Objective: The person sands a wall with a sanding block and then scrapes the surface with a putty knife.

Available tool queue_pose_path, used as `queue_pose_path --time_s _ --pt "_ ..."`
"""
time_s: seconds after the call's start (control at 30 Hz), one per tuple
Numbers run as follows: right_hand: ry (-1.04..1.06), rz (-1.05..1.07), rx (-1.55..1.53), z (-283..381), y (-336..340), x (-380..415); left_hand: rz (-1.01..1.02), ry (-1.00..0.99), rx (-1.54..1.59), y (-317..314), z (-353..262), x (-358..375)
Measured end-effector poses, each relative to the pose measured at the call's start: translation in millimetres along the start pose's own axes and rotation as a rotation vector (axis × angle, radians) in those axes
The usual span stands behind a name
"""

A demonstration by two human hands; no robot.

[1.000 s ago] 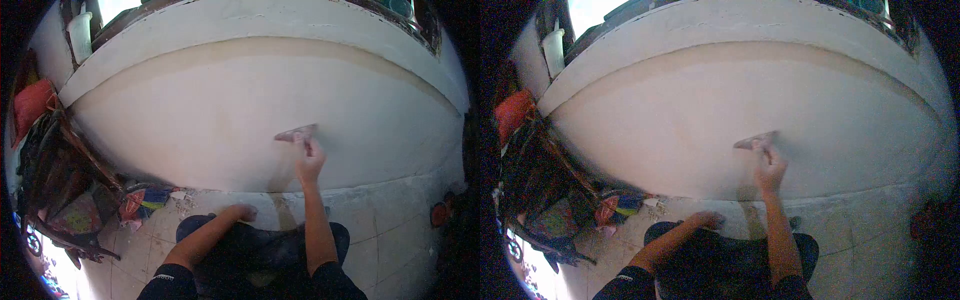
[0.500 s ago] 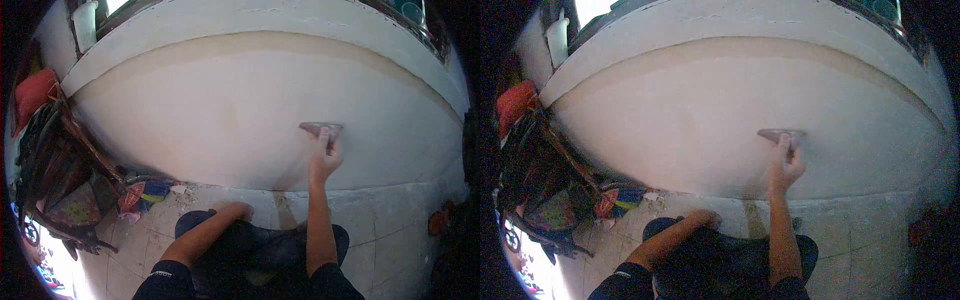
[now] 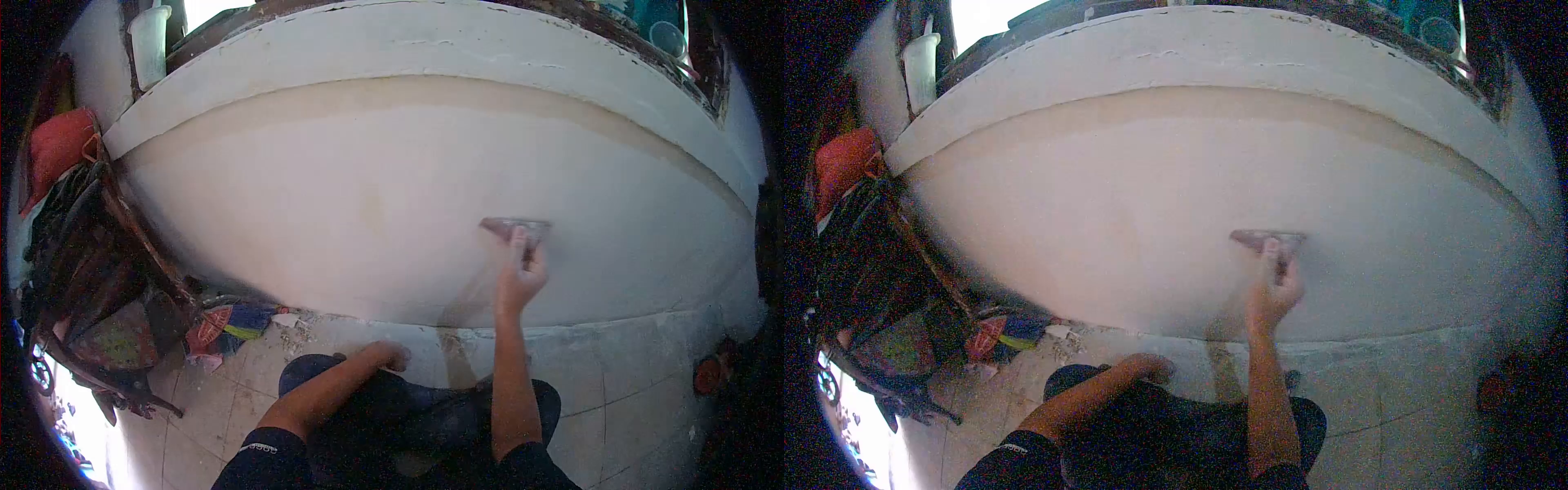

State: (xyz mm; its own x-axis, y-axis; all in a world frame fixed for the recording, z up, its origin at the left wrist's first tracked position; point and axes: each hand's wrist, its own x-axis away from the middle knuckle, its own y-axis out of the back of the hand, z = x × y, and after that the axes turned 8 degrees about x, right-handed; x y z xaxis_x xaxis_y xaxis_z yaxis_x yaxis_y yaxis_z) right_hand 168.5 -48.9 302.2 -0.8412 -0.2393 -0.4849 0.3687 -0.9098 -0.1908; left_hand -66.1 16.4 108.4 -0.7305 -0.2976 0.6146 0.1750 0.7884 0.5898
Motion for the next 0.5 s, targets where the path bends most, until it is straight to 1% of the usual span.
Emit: queue_pose_path --time_s 0.03,0.07,0.13,0.17,0.23,0.27,0.3,0.33,0.37,0.43,0.47,0.5 --pt "0.041 0.059 0.141 -12 2 2 -0.012 -0.054 0.163 -6 11 -10" --pt "0.043 0.056 0.143 -7 3 6 -0.011 -0.058 0.161 -13 16 -25" --pt "0.053 0.302 0.073 7 -1 15 0.061 0.055 -0.343 -28 27 -63" --pt "0.053 0.3 0.07 4 1 12 0.061 0.056 -0.345 -38 43 -85" --pt "0.091 0.137 0.054 5 2 2 0.173 -0.047 -0.451 -38 47 -91" --pt "0.096 0.139 0.046 7 3 -1 0.164 -0.043 -0.453 -36 52 -91" --pt "0.012 0.07 -0.025 22 6 -5 0.117 -0.027 -0.369 -14 15 -45" --pt "-0.074 0.001 -0.092 31 8 -7 0.073 -0.014 -0.284 -2 -8 -17" --pt "-0.069 0.002 -0.092 23 6 -5 0.07 -0.016 -0.285 -3 -5 -21" --pt "0.01 0.135 0.08 3 5 3 0.113 -0.021 -0.348 -8 2 -33" --pt "0.012 0.132 0.084 0 5 5 0.114 -0.026 -0.35 -9 5 -35" --pt "0.027 0.24 0.11 1 5 7 0.078 -0.061 -0.291 -10 6 -31"
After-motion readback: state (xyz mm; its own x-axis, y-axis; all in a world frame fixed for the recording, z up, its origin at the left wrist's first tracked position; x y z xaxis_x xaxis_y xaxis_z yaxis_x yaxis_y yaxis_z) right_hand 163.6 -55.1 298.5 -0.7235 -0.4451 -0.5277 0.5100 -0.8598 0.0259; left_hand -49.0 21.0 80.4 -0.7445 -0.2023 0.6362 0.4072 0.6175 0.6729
